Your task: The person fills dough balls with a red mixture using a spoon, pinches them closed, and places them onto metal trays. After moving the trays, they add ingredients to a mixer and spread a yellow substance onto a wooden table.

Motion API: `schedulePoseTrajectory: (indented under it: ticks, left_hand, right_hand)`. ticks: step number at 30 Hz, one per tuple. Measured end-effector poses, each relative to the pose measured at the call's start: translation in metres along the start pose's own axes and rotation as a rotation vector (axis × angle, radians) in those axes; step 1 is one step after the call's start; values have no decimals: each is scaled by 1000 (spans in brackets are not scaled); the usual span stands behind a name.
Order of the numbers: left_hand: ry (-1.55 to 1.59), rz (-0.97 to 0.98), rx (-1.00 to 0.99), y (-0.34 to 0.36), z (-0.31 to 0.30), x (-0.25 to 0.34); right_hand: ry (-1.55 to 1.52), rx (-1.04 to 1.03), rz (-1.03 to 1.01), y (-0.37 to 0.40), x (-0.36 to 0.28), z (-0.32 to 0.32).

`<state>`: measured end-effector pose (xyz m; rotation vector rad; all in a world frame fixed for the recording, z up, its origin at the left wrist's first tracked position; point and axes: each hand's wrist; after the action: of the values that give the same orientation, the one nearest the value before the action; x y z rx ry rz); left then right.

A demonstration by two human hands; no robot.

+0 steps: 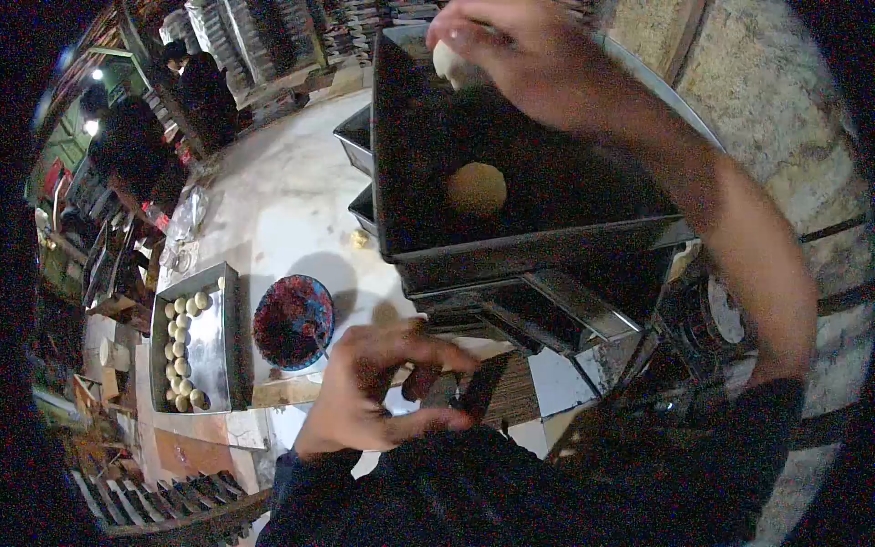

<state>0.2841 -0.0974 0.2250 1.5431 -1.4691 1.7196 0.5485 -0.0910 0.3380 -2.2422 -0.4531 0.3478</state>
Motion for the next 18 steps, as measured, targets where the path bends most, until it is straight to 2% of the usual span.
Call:
schedulePoseTrajectory:
  ticks: [2,3,4,5,7,9,10,11,13,15,17,18]
  left_hand:
    - [-66,139,18,15,-16,3]
    - [-68,141,24,29,-27,0]
    - [-44,182,114,49,-37,-7]
    - [-23,225,208,69,-49,-14]
    - [-12,105,330,106,-73,-26]
    - [-162,-91,358,139,-98,-51]
    - [-197,-220,283,152,-107,-61]
    - [-225,-361,213,169,-112,-74]
    - [-384,-524,-14,234,-117,-122]
    - [-466,-347,-82,291,-161,-115]
    - [-201,-565,346,337,-210,-129]
    - [-347,-576,546,342,-249,-105]
  right_hand:
    - [53,-393,210,-10,24,28]
    - [141,-688,240,-9,22,32]
    - [233,-981,265,-9,8,37]
    - [236,-980,105,-1,6,34]
    - [323,-829,168,23,54,38]
    - [150,-767,399,6,61,27]
    - [-296,-597,456,-14,8,23]
    - [-67,-377,500,-20,23,17]
    - [76,-11,346,-10,-27,-6]
    - [259,258,157,15,-81,-21]
    - [375,314,110,54,-120,-29]
    - [419,275,142,80,-135,-32]
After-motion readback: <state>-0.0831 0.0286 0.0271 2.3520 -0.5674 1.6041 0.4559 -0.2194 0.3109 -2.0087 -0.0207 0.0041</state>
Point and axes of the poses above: each hand's wrist, its own y-axis away from the middle knuckle, its own z-axis out of the palm, x = y × z, and after that the axes turned 7 degrees about x, right-handed
